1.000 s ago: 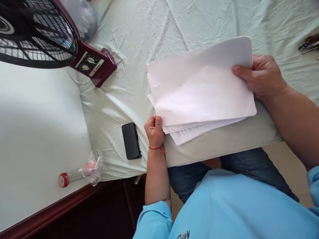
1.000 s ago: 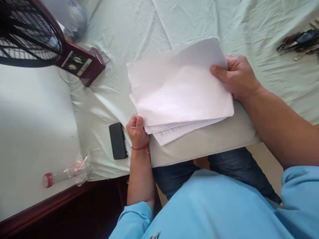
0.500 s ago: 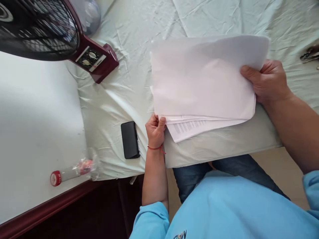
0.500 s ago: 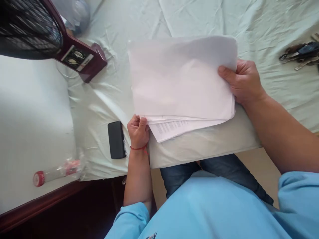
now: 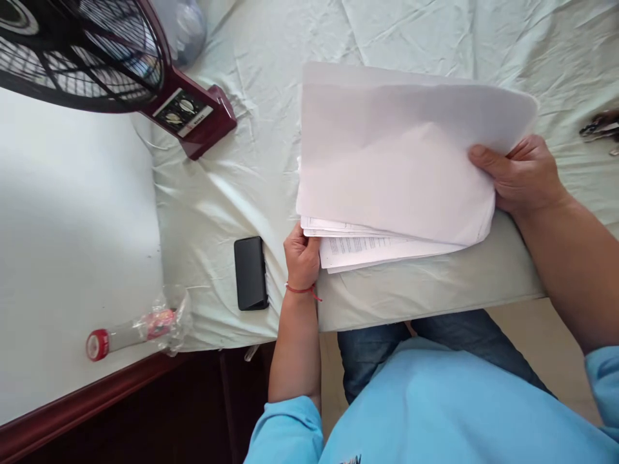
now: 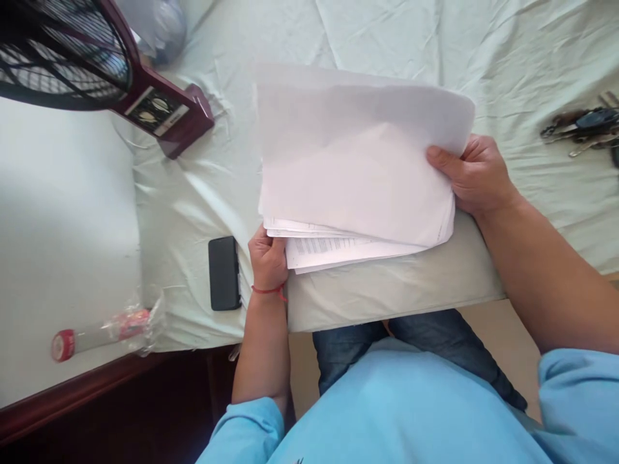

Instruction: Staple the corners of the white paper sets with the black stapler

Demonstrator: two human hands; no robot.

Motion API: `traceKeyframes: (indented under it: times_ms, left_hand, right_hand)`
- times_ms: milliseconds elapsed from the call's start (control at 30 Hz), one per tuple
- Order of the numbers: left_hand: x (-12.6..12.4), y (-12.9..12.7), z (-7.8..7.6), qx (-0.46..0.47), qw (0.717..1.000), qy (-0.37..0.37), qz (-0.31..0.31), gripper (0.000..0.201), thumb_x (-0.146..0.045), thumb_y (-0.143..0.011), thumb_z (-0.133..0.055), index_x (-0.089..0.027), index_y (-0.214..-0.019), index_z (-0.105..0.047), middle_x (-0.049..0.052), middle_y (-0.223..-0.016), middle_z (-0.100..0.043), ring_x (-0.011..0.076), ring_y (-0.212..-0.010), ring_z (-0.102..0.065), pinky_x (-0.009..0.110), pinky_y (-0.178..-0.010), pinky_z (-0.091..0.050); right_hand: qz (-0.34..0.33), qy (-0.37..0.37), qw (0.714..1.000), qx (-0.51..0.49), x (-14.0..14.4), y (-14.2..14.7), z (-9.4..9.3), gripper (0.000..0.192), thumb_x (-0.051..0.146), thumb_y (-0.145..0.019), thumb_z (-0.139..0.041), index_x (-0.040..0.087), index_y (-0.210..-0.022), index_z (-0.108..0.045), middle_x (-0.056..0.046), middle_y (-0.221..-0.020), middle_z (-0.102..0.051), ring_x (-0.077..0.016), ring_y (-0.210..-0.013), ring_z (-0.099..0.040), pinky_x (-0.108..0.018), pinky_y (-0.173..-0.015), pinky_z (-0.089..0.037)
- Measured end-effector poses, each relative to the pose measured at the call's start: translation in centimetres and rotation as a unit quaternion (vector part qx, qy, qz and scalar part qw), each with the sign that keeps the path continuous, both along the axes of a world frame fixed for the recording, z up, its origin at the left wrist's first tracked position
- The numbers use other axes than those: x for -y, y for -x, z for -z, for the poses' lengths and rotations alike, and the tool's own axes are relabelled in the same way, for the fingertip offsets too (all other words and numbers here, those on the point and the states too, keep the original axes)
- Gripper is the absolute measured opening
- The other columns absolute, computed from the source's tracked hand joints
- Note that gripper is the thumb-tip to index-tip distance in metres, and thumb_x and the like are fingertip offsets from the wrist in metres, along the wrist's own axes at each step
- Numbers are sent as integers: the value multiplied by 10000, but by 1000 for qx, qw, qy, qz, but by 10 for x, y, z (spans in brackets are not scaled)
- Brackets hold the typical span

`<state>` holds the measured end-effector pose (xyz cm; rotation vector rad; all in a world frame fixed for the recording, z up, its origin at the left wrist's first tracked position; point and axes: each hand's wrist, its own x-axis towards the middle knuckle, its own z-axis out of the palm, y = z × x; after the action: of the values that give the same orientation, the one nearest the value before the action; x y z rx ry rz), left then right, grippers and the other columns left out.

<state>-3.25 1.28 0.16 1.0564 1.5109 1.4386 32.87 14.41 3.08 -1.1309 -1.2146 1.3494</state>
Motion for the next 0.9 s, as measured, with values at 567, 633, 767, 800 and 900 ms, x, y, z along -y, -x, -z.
traceKeyframes:
  times_ms: [567, 633, 767, 800, 900]
  left_hand:
    - [-3, -15, -20, 46, 993, 96, -55, 574, -687, -764, -943, -137, -901, -852, 77, -858, -855, 179, -769, -768, 303, -733, -645]
    - [-1, -15, -21, 48, 993, 78, -73, 571, -668, -753, -958, -141, -949, -864, 79, -912, -869, 166, -792, -774, 287, -743, -639]
    - [2, -11, -27, 35, 995, 49, -74, 532, -600, -744, -992, -160, -1013, -861, 68, -966, -876, 158, -839, -785, 268, -787, -637]
    - [2, -11, -31, 27, 997, 37, -67, 513, -580, -748, -996, -170, -1024, -857, 63, -975, -876, 159, -863, -790, 266, -816, -641]
    - [-1, -10, -47, 0, 997, -45, -61, 455, -486, -705, -1042, -217, -1013, -842, 27, -988, -865, 158, -953, -795, 266, -934, -640]
  right_hand:
    - [-27, 36, 999, 2, -1, -6, -2, 450, 515, -760, -801, 164, -1019, -693, -63, -1070, -672, -134, -843, -674, -299, -805, -573]
    - [-70, 62, 996, 16, -3, -10, 0, 502, 566, -753, -789, 160, -1030, -689, -68, -1025, -676, -139, -828, -672, -286, -765, -576]
    - [-119, 53, 987, 90, -3, -11, -7, 514, 585, -745, -785, 138, -977, -687, -48, -934, -669, -100, -761, -628, -225, -692, -556]
    - [-100, 25, 989, 103, -2, -9, -12, 497, 580, -758, -777, 135, -960, -688, -38, -928, -664, -84, -750, -613, -217, -695, -552]
    - [-14, -64, 994, 90, 5, -4, -35, 441, 518, -790, -774, 137, -996, -691, -30, -1044, -657, -121, -942, -644, -302, -896, -562]
